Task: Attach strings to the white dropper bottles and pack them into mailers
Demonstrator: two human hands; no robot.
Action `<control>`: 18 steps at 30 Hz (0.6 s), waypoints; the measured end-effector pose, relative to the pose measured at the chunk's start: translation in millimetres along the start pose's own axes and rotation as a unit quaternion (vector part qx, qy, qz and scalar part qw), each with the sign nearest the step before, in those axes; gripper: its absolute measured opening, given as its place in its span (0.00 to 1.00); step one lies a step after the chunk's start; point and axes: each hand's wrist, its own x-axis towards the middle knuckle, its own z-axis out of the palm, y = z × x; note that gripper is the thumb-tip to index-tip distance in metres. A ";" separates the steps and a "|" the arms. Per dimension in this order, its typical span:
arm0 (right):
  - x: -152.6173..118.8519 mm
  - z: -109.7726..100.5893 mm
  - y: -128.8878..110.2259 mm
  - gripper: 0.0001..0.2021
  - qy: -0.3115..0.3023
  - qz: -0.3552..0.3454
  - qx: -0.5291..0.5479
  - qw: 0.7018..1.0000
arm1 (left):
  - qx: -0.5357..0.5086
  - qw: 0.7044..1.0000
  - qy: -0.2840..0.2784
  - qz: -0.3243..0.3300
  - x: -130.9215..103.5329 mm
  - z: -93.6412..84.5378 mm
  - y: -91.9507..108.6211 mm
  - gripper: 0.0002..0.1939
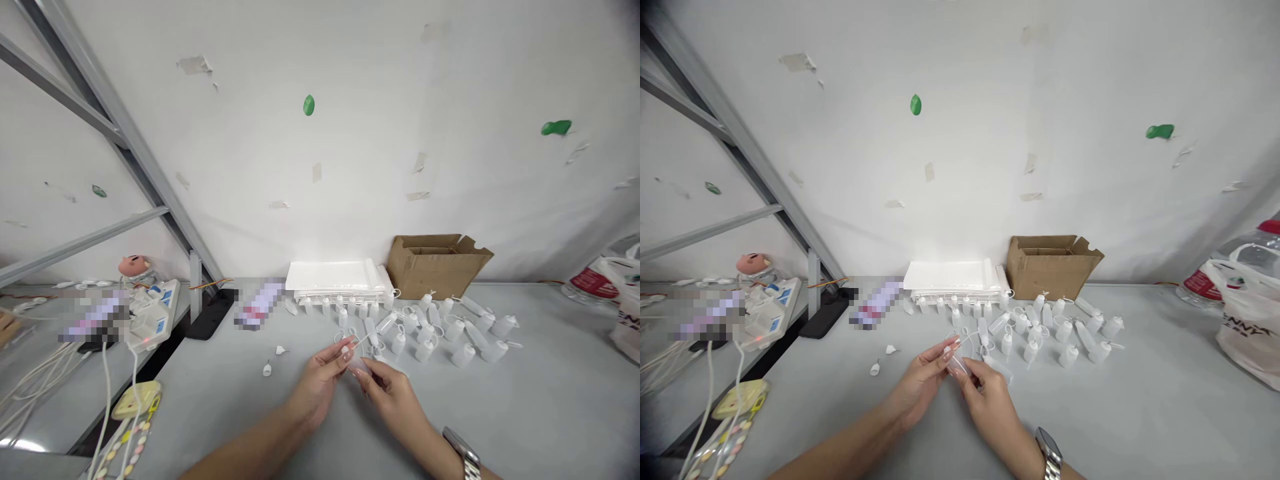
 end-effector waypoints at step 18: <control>11.0 -6.6 -2.2 0.19 -0.033 0.124 0.194 0.973 | 0.092 0.994 -0.030 0.056 -0.7 -3.6 10.0 0.17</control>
